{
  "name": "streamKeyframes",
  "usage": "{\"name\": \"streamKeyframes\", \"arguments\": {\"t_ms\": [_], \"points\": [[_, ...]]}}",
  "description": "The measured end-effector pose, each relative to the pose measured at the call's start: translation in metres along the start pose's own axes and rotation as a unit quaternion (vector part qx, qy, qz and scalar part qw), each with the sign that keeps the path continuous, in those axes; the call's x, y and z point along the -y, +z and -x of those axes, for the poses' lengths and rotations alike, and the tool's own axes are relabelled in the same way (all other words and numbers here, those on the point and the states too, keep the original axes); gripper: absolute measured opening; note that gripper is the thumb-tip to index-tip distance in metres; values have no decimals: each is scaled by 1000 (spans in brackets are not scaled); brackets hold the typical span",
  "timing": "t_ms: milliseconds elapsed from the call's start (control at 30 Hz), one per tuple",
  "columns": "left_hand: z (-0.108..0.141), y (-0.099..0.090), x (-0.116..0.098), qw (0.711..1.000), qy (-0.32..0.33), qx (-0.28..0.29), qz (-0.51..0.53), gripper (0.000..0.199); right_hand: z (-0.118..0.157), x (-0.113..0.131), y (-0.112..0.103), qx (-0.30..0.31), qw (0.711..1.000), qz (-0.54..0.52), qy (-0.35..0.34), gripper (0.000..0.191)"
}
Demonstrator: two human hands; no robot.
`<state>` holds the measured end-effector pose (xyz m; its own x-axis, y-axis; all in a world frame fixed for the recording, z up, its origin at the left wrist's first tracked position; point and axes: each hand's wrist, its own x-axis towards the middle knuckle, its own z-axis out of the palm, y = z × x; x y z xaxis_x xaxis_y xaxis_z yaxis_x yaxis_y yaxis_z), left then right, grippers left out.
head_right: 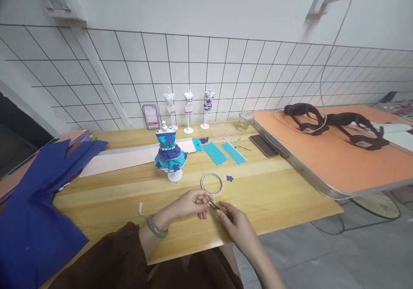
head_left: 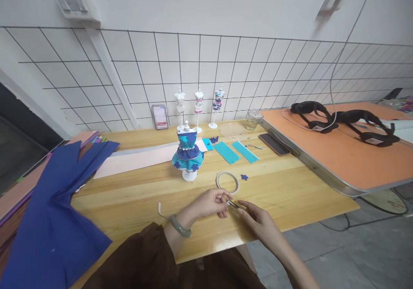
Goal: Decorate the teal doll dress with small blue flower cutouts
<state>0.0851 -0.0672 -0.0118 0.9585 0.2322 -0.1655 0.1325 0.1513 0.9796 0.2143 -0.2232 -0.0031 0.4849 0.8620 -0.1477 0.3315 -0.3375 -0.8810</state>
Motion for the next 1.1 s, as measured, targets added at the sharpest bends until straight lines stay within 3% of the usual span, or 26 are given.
{"name": "streamKeyframes", "arguments": {"t_ms": [333,633,867,1100], "points": [[-1,-1,5,1000,11,1,-3,42,4,-6,2,-1,999,35,12,56],[-2,0,0,999,-8,-38,30,52,16,9,4,-31,990,128,-58,46],[-3,2,4,997,13,-70,-15,56,21,1,11,-44,964,234,-117,38],[-3,5,7,995,22,-89,-41,57,23,0,17,-68,919,314,-228,26]]}}
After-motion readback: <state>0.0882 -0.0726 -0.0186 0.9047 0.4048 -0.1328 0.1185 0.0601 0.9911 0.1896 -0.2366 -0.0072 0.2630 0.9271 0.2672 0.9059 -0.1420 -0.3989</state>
